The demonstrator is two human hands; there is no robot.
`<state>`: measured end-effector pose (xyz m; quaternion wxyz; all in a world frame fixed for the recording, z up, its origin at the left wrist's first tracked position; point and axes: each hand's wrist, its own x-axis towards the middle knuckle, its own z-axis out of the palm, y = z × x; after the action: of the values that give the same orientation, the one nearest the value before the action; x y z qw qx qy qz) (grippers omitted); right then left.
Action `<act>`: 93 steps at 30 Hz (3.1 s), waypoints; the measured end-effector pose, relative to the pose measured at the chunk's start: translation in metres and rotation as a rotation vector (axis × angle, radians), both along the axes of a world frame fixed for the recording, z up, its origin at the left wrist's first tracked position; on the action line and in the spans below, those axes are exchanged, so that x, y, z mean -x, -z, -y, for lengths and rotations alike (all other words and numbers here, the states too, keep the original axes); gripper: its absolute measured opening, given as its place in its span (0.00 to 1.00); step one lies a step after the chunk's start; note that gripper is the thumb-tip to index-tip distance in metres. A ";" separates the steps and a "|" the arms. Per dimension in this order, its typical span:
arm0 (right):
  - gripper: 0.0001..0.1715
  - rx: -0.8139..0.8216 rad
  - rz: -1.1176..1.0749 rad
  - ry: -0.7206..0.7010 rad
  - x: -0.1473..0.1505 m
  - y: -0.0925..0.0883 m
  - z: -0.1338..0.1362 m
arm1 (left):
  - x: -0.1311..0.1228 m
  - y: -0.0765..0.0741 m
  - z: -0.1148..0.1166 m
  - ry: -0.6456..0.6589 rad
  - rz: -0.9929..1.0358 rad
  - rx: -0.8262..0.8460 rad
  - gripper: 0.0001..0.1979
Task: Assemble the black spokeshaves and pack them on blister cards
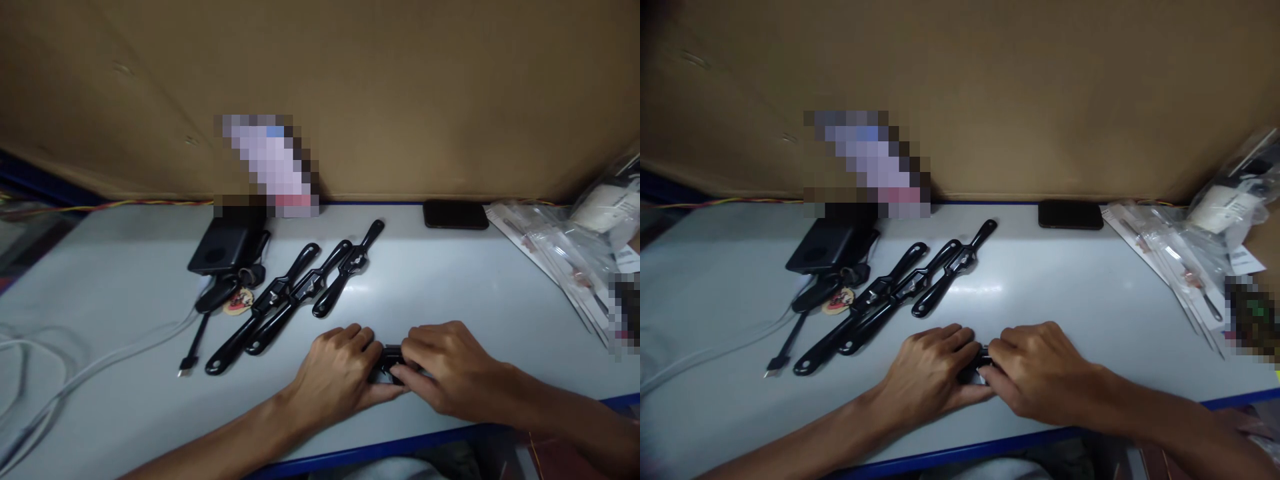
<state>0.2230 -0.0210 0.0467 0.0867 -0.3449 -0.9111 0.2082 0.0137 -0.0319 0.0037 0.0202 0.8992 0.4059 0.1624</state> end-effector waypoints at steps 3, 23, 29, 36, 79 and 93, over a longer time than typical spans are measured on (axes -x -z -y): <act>0.06 0.107 -0.001 -0.105 -0.013 -0.016 -0.011 | 0.001 0.001 0.001 -0.001 -0.007 -0.008 0.25; 0.13 -0.188 0.022 -0.094 0.003 0.012 0.002 | -0.002 0.001 0.000 -0.010 -0.006 0.002 0.21; 0.17 -0.117 -0.117 0.071 -0.002 0.006 -0.006 | -0.001 0.000 0.000 -0.008 -0.021 0.001 0.26; 0.09 0.070 -0.042 -0.026 -0.027 -0.015 -0.022 | 0.000 0.000 0.000 -0.007 -0.036 0.014 0.28; 0.05 0.152 0.242 -0.119 -0.019 -0.013 -0.023 | -0.001 0.002 0.000 -0.013 -0.033 0.008 0.29; 0.04 0.110 0.159 -0.073 -0.028 -0.026 -0.022 | -0.001 -0.001 0.001 -0.014 -0.049 0.014 0.28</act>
<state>0.2509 0.0014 0.0730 -0.0124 -0.3310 -0.9143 0.2329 0.0146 -0.0325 0.0043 0.0155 0.8998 0.4136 0.1377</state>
